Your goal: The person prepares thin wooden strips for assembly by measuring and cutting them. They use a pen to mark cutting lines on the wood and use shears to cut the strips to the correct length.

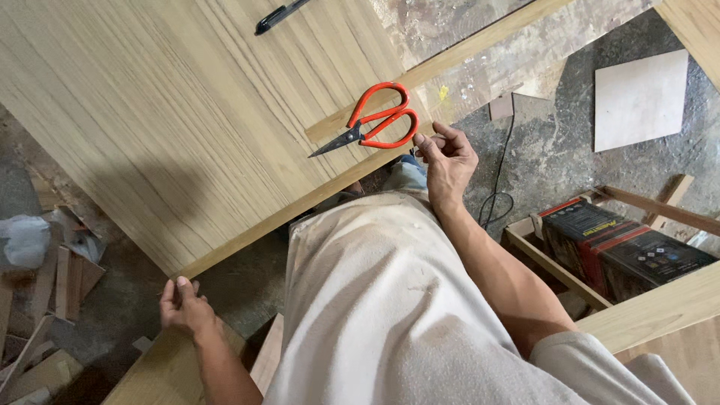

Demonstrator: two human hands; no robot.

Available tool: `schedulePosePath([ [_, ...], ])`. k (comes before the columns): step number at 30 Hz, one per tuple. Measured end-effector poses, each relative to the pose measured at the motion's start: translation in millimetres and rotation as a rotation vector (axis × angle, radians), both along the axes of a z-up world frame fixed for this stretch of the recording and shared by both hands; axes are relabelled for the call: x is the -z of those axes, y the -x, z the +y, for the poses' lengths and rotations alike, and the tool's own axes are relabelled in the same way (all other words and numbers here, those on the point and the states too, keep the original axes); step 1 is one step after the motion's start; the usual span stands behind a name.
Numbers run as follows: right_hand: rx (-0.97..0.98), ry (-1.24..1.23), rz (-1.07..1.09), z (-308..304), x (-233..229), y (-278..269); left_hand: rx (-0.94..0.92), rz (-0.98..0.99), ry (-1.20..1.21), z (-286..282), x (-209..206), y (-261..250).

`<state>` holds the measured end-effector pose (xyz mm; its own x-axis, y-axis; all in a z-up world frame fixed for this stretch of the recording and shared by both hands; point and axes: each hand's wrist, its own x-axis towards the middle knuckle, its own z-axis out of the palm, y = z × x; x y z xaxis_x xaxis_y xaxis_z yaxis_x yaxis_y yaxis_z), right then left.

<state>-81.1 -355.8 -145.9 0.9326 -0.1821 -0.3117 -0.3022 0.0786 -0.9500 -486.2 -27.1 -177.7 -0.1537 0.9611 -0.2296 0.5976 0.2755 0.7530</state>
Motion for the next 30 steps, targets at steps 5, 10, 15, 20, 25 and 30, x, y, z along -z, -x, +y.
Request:
schedulePosePath([
  [5, -0.008, -0.072, -0.006, -1.7, 1.2, -2.2, -0.039, 0.038, 0.067, -13.5, -39.6, -34.1],
  [10, -0.092, 0.036, -0.035, -17.7, 35.9, -7.7, 0.103, -0.002, 0.049, 3.2, 6.1, 17.1],
  [15, -0.086, 0.075, 0.005, -21.4, 33.4, -6.5, 0.031, 0.006, -0.027, -6.2, -21.5, -14.8],
  [20, -0.104, 0.079, 0.016, -25.4, 43.5, -5.8, -0.045, -0.015, -0.054, -2.5, -3.5, -5.3],
  [25, -0.107, 0.107, 0.023, -21.9, 37.1, -4.2, -0.030, 0.067, -0.062, -5.0, -1.0, -12.3],
  [30, 0.009, -0.215, 0.287, -11.1, -11.2, 0.3, -0.253, -0.147, 0.066, -30.5, -56.6, -46.4],
])
